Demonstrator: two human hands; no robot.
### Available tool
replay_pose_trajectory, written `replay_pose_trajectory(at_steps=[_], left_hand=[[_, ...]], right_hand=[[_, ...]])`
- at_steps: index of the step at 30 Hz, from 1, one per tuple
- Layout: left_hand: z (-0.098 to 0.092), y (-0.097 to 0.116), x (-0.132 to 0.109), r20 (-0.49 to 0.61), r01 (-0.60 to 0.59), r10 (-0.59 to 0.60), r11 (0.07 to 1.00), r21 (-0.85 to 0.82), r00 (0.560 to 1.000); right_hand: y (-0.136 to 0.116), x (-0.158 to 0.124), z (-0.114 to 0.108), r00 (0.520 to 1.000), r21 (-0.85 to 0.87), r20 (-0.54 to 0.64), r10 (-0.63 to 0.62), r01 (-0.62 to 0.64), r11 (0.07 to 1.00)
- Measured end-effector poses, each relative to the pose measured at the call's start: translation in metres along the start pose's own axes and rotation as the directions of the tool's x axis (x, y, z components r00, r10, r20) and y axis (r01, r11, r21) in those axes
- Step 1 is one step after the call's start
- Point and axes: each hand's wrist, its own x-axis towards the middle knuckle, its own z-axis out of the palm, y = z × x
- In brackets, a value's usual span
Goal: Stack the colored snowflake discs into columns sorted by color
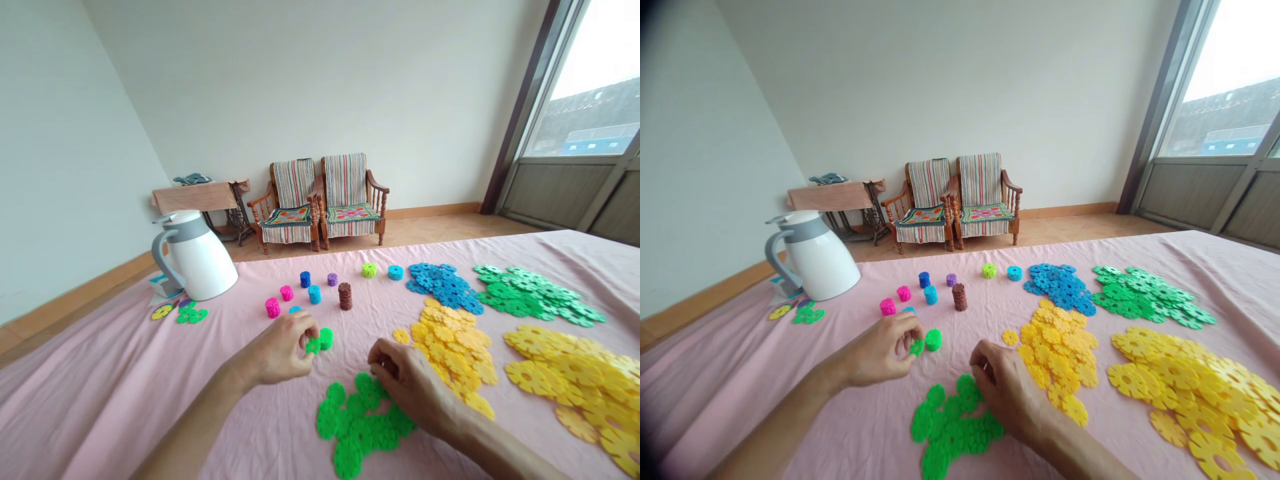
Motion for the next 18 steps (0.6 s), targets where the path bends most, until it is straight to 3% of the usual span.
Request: replay_pose_trajectory(at_steps=[5,9,14,18], left_hand=[[0.001,-0.005,0.021,-0.081,-0.021,0.017,0.998,-0.052,0.997],[0.003,-0.001,0.020,-0.112,-0.042,0.038,0.998,-0.035,0.993],[0.009,0.005,-0.002,0.138,-0.070,0.089,0.988,-0.137,0.987],[0.018,0.007,-0.010,0.196,-0.056,0.084,0.988,-0.145,0.977]], right_hand=[[0.002,0.001,0.000,1.000,-0.012,-0.006,-0.010,0.010,1.000],[0.005,0.002,0.001,1.000,0.002,0.000,-0.012,0.012,1.000],[0.004,0.001,0.002,1.000,0.007,0.005,-0.003,0.003,1.000],[0.003,0.001,0.002,1.000,-0.004,0.007,-0.010,0.010,1.000]])
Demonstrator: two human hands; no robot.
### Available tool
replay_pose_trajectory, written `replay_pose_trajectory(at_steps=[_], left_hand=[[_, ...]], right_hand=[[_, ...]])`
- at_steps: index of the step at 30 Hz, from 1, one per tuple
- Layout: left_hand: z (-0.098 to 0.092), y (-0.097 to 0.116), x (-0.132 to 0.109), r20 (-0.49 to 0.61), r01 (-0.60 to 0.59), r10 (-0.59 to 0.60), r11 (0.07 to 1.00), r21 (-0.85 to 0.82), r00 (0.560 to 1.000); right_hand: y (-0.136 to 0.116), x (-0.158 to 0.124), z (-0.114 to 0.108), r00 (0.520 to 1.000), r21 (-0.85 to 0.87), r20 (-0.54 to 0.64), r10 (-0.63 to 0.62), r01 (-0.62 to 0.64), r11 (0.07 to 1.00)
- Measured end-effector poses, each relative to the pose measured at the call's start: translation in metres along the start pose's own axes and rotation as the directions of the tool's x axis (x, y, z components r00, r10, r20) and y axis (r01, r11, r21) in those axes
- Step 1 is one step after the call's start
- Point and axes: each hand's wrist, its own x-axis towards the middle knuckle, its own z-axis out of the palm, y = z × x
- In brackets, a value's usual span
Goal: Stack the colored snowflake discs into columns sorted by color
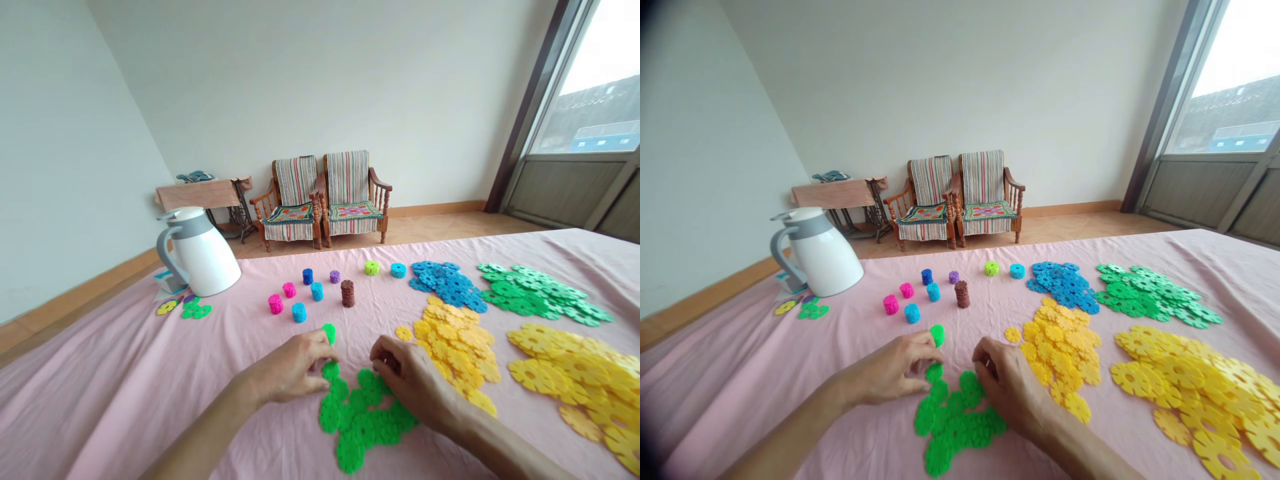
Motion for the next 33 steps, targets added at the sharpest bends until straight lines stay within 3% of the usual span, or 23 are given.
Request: replay_pose_trajectory(at_steps=[7,15,17,23,33], left_hand=[[0.007,0.006,0.004,-0.041,0.034,-0.033,0.999,0.029,0.999],[0.009,0.003,-0.007,-0.019,0.057,-0.057,0.998,-0.006,0.998],[0.004,0.000,-0.007,-0.052,0.072,-0.073,0.997,-0.010,0.996],[-0.017,-0.009,0.012,-0.294,0.067,-0.065,0.998,-0.002,0.954],[-0.008,-0.019,0.033,-0.296,0.077,-0.060,0.996,0.046,0.953]], right_hand=[[0.002,0.000,0.001,1.000,-0.002,-0.007,0.002,-0.002,1.000],[0.001,0.000,0.001,1.000,0.018,-0.002,0.000,0.000,1.000],[0.001,0.000,0.000,1.000,0.025,0.001,0.002,-0.002,1.000],[0.001,0.000,0.000,1.000,0.023,0.007,0.012,-0.012,1.000],[0.003,-0.001,0.001,1.000,0.000,0.004,-0.007,0.007,1.000]])
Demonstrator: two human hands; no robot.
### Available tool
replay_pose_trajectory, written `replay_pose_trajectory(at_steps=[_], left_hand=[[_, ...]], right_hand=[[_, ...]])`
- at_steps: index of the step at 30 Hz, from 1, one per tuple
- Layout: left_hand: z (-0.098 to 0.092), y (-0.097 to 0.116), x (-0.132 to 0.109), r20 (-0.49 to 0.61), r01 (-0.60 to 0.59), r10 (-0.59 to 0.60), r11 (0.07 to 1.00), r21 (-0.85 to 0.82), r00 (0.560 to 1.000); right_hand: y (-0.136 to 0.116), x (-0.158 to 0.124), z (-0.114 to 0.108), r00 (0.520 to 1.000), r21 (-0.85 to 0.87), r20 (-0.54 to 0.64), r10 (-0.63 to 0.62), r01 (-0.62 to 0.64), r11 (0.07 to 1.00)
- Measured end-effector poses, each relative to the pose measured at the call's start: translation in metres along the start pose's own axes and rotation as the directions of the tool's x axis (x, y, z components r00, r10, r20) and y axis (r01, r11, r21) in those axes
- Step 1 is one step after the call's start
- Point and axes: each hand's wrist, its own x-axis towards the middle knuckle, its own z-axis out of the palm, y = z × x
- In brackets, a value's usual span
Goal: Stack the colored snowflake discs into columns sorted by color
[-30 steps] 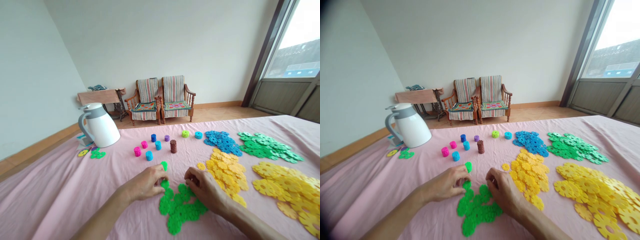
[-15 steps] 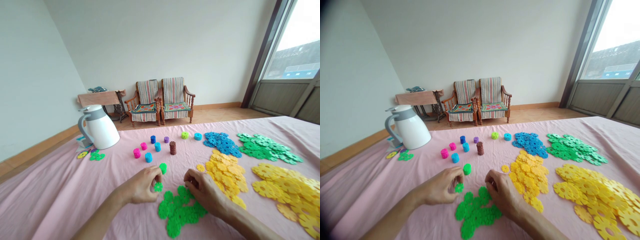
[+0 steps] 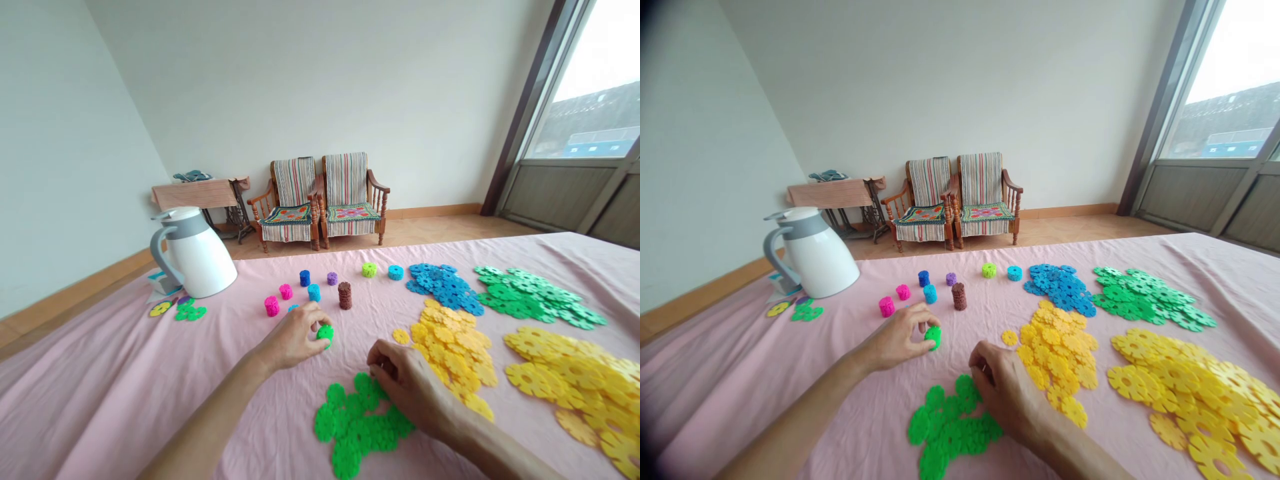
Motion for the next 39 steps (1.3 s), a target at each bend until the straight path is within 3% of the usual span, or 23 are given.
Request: replay_pose_trajectory(at_steps=[9,12,15,18,24,34,39], left_hand=[[-0.011,0.008,-0.010,-0.012,0.032,-0.032,0.999,-0.015,0.999],[-0.018,0.022,-0.026,0.134,-0.007,0.013,0.999,-0.046,0.991],[-0.019,0.034,-0.044,0.316,-0.032,0.058,0.996,-0.085,0.947],[-0.015,0.041,-0.058,0.377,-0.047,0.074,0.996,-0.082,0.923],[-0.007,0.048,-0.067,0.366,-0.071,0.066,0.997,0.000,0.928],[-0.001,0.047,-0.069,0.325,-0.068,0.064,0.998,0.000,0.944],[-0.012,0.035,-0.051,0.129,-0.043,0.041,0.999,0.019,0.991]], right_hand=[[0.000,0.000,0.000,1.000,0.005,0.000,-0.009,0.009,1.000],[0.000,0.001,-0.001,1.000,0.001,0.002,-0.013,0.013,1.000],[-0.002,0.000,-0.002,1.000,-0.013,0.000,-0.012,0.012,1.000],[-0.003,-0.001,-0.002,1.000,-0.027,0.007,0.001,-0.001,1.000],[-0.004,0.000,-0.003,1.000,-0.034,0.008,0.009,-0.009,0.999],[-0.003,0.002,-0.003,1.000,-0.018,0.007,0.007,-0.007,1.000],[-0.004,0.001,-0.002,1.000,-0.034,0.000,0.003,-0.003,0.999]])
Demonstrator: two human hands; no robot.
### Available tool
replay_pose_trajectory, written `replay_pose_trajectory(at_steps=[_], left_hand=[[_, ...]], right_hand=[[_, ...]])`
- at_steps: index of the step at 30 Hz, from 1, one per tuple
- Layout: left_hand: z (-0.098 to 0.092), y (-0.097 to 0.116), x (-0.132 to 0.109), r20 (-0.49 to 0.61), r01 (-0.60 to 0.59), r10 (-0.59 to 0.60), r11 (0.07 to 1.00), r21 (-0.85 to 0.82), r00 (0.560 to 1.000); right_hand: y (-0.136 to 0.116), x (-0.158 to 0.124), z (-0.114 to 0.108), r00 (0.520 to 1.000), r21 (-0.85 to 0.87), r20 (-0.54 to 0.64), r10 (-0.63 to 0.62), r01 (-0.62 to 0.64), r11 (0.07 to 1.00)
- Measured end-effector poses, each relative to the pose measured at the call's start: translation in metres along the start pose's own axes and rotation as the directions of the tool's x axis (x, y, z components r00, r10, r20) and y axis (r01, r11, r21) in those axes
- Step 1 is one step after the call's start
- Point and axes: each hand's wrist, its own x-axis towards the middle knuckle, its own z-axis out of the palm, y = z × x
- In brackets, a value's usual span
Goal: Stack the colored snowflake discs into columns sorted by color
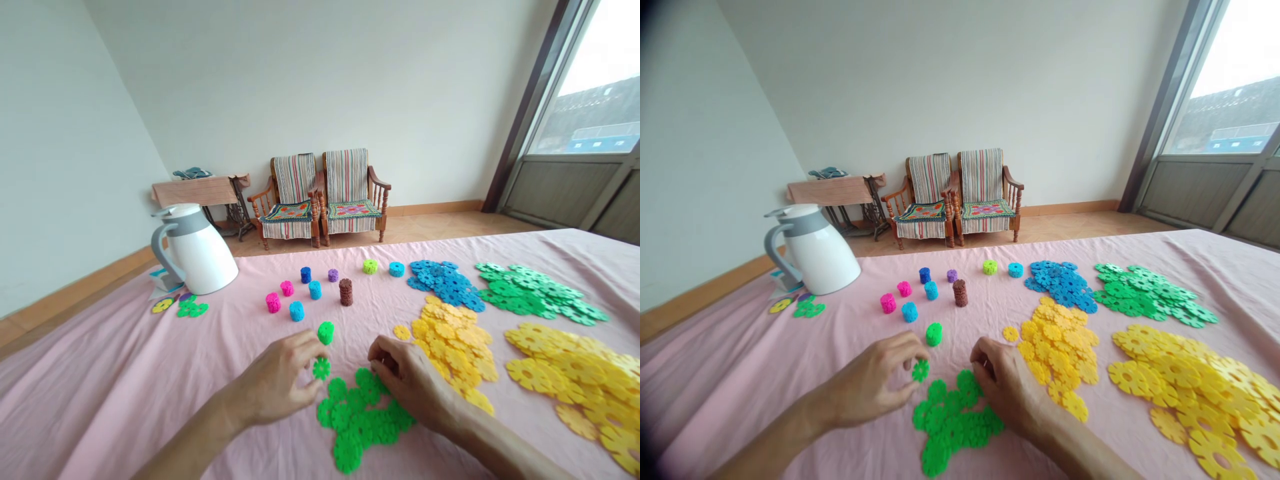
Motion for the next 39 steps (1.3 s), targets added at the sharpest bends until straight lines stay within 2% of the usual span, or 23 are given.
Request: replay_pose_trajectory(at_steps=[3,5,11,19,24,28,31,36,39], left_hand=[[-0.007,-0.013,0.019,-0.152,0.050,-0.054,0.998,-0.024,0.987],[-0.008,-0.020,0.032,-0.209,0.078,-0.089,0.995,-0.060,0.974],[0.006,-0.033,0.050,-0.191,0.122,-0.141,0.987,-0.107,0.972],[0.009,-0.035,0.046,-0.162,0.151,-0.171,0.980,-0.131,0.972],[0.009,-0.043,0.036,-0.245,0.176,-0.202,0.977,-0.124,0.948],[0.019,-0.052,0.026,-0.289,0.198,-0.204,0.979,-0.048,0.936],[0.029,-0.055,0.021,-0.271,0.170,-0.170,0.985,-0.024,0.947],[0.039,-0.054,0.020,-0.273,0.120,-0.116,0.993,0.000,0.955],[0.042,-0.053,0.019,-0.282,0.091,-0.072,0.994,0.057,0.957]], right_hand=[[0.000,0.000,0.000,1.000,0.012,0.010,0.003,-0.003,1.000],[0.000,0.001,0.000,1.000,0.027,0.012,0.001,-0.001,1.000],[0.003,0.001,0.001,1.000,0.022,-0.004,-0.018,0.018,1.000],[0.002,0.001,0.001,1.000,0.021,-0.001,-0.024,0.024,1.000],[-0.001,0.001,-0.001,1.000,0.023,0.010,-0.003,0.003,1.000],[-0.005,0.004,-0.001,1.000,0.018,-0.017,0.005,-0.004,1.000],[-0.010,0.011,-0.001,1.000,-0.032,-0.007,-0.006,0.006,0.999],[-0.011,0.037,0.006,0.990,-0.220,0.024,-0.137,0.139,0.966],[-0.007,0.055,0.013,0.983,-0.294,0.064,-0.172,0.183,0.938]])
